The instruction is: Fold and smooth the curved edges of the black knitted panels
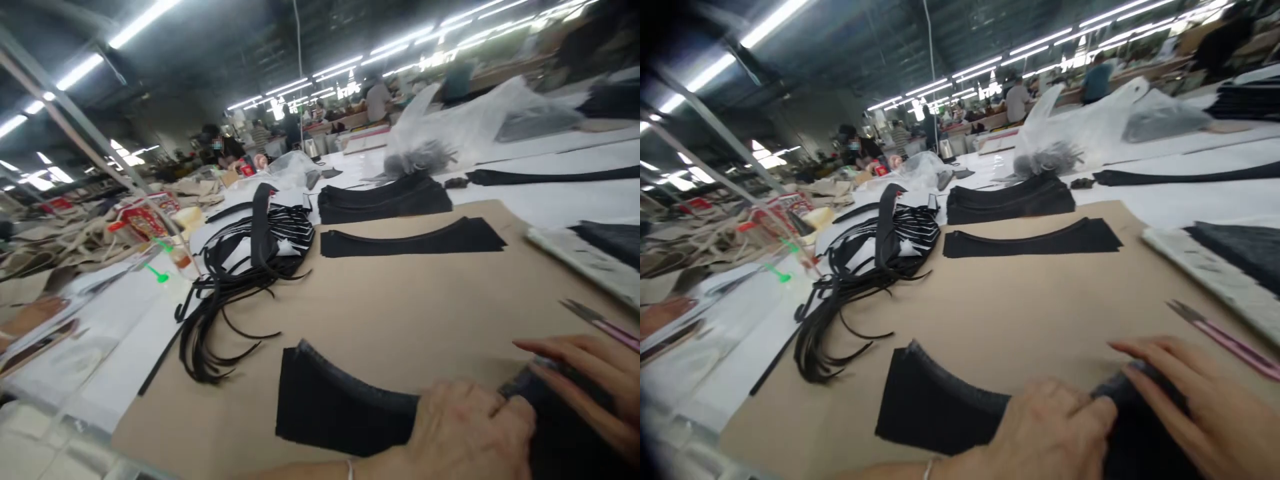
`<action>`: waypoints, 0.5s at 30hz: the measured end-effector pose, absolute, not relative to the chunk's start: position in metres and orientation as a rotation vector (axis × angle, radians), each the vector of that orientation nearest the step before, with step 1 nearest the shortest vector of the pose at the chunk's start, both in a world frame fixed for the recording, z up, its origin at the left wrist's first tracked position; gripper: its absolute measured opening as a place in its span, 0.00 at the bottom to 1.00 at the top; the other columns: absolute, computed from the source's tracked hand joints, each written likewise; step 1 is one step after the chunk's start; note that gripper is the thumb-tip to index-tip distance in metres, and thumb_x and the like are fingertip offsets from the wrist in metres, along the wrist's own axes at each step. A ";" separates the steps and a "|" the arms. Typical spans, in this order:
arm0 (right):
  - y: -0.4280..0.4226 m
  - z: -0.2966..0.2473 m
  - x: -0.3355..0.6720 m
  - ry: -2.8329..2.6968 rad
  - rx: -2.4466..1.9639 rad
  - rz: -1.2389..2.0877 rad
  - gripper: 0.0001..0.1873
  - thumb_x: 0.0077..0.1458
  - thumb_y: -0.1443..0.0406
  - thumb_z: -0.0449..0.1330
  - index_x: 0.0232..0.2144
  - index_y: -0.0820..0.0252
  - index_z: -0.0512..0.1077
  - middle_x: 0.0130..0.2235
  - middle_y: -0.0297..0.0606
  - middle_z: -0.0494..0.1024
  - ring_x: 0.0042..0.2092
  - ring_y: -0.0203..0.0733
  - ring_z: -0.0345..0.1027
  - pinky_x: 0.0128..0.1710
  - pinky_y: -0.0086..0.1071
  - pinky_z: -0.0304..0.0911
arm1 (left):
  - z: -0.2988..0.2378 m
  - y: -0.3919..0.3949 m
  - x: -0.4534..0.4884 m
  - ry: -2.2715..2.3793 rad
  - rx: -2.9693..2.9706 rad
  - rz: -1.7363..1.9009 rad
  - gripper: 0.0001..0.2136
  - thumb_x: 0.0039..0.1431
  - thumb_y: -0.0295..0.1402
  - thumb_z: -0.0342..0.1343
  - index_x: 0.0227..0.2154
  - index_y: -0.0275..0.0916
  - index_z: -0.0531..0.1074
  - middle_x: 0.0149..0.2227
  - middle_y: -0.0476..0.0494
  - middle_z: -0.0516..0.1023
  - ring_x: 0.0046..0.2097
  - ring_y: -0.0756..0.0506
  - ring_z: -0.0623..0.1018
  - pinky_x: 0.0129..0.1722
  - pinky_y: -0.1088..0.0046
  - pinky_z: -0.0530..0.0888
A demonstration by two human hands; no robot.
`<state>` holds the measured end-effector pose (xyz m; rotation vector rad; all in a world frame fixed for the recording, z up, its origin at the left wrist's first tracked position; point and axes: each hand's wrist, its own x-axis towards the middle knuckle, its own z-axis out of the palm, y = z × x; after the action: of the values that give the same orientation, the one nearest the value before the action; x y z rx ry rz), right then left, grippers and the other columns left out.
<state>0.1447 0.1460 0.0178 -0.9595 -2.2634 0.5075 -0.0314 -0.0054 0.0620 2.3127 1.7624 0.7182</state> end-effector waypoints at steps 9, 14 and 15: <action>0.058 0.060 0.009 -2.530 -0.588 0.557 0.17 0.61 0.60 0.46 0.45 0.52 0.72 0.49 0.44 0.75 0.49 0.54 0.68 0.48 0.51 0.64 | 0.091 -0.051 -0.124 1.826 1.790 1.254 0.16 0.60 0.17 0.48 0.46 0.39 0.72 0.42 0.47 0.72 0.45 0.52 0.72 0.48 0.79 0.71; 0.072 0.066 0.039 -2.593 -0.629 0.421 0.18 0.60 0.60 0.50 0.52 0.50 0.69 0.51 0.42 0.74 0.50 0.52 0.68 0.50 0.48 0.63 | 0.091 -0.067 -0.126 1.888 1.784 1.353 0.17 0.61 0.18 0.47 0.47 0.40 0.72 0.42 0.45 0.68 0.40 0.53 0.73 0.43 0.79 0.72; 0.074 0.061 0.054 -2.612 -0.637 0.379 0.18 0.60 0.59 0.51 0.52 0.48 0.69 0.51 0.40 0.73 0.50 0.51 0.68 0.49 0.45 0.63 | 0.089 -0.076 -0.131 1.912 1.818 1.329 0.17 0.63 0.19 0.45 0.48 0.40 0.72 0.42 0.44 0.69 0.40 0.53 0.73 0.42 0.79 0.72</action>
<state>0.0544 0.0735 0.0611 -0.6372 -2.6119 0.3786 -0.1311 -0.0760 0.0892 1.8177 1.9123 1.3289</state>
